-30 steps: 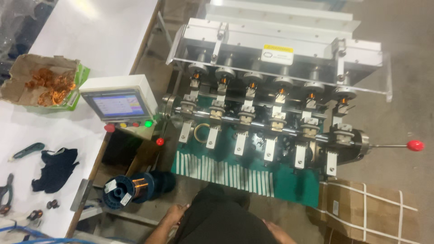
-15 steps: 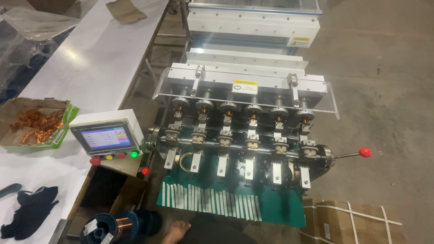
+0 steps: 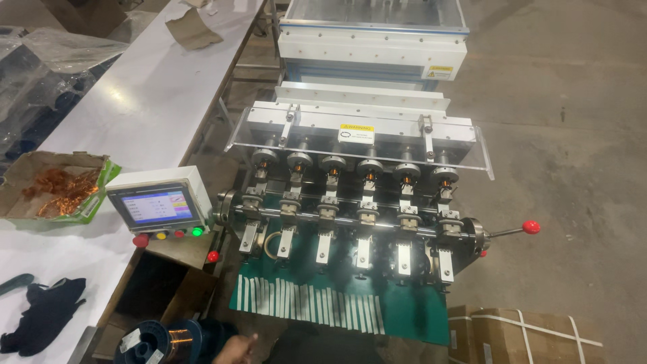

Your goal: The person places empty bobbins onto a multi-spindle coil winding machine, operates the machine, and removes finished wound coils, setting them on the work table. They also handle a spool of copper wire and arrange completed coils on the bench.

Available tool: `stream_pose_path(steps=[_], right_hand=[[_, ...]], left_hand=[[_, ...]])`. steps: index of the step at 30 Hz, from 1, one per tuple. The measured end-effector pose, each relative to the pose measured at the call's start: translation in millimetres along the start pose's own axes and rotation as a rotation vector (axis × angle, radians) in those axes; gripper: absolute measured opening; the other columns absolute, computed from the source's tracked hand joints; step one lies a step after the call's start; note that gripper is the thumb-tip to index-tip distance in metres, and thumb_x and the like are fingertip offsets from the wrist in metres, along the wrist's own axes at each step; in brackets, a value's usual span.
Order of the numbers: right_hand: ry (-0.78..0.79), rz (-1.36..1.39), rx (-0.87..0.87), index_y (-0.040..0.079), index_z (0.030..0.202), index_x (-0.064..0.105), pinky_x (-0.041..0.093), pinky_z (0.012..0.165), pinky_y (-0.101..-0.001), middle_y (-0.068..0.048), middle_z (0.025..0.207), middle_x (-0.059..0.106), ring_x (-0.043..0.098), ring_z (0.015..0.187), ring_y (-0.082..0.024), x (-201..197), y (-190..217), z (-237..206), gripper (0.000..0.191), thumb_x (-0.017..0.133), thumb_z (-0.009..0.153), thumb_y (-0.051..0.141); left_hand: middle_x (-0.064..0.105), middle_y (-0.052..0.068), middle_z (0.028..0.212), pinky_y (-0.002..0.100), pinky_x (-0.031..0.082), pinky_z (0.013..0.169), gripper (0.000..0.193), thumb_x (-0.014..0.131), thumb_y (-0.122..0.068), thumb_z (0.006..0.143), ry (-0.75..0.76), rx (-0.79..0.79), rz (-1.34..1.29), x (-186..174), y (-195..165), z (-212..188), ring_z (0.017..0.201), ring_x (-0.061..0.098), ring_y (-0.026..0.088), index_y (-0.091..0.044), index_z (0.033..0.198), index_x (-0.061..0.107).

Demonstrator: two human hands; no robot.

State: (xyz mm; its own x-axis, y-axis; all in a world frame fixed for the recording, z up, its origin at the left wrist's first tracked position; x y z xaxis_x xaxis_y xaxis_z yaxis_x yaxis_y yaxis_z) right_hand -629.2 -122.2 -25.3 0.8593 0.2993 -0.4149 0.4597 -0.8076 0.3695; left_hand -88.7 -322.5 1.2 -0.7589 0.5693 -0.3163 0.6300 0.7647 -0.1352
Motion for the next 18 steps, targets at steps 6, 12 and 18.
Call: stream_pose_path(steps=[6, 12, 18], right_hand=[[-0.102, -0.037, 0.015, 0.011, 0.129, 0.071, 0.054, 0.092, -0.0412, -0.016, 0.116, 0.077, 0.071, 0.103, -0.025, -42, 2, 23, 0.051, 0.062, 0.097, 0.049], [-0.551, -0.139, -0.13, 0.01, 0.128, 0.072, 0.054, 0.093, -0.0407, -0.016, 0.117, 0.077, 0.071, 0.104, -0.024, -191, 14, -5, 0.053, 0.064, 0.096, 0.051], [-1.063, 0.661, -0.583, 0.0, 0.12, 0.066, 0.052, 0.075, -0.0321, -0.013, 0.104, 0.071, 0.067, 0.084, -0.015, -361, 75, -100, 0.04, 0.046, 0.123, 0.035]], left_hand=[[0.074, 0.014, 0.112, 0.038, 0.058, 0.072, 0.06, 0.051, -0.054, 0.102, -0.156, 0.423, -0.714, -95, -46, -29, 0.09, 0.071, 0.021, -0.002, 0.127, 0.066], [0.07, 0.014, 0.107, 0.036, 0.055, 0.069, 0.06, 0.046, -0.055, 0.106, -0.299, 0.698, -0.996, -173, -93, -52, 0.086, 0.068, 0.022, -0.001, 0.127, 0.061], [0.072, 0.012, 0.097, 0.036, 0.055, 0.061, 0.062, 0.052, -0.054, 0.102, -0.401, 0.735, -0.62, -190, -143, -67, 0.076, 0.069, 0.02, 0.002, 0.119, 0.069]])
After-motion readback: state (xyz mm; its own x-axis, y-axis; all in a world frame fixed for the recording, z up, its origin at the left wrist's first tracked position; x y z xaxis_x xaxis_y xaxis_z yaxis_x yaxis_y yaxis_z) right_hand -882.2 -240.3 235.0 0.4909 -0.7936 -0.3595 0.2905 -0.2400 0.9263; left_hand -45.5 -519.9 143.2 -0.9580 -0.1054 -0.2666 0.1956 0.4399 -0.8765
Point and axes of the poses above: each hand's wrist, its own z-axis towards the middle knuckle, its own x-axis out of the palm, y = z × x, the point moved 8 cm from there along z, towards the middle knuckle
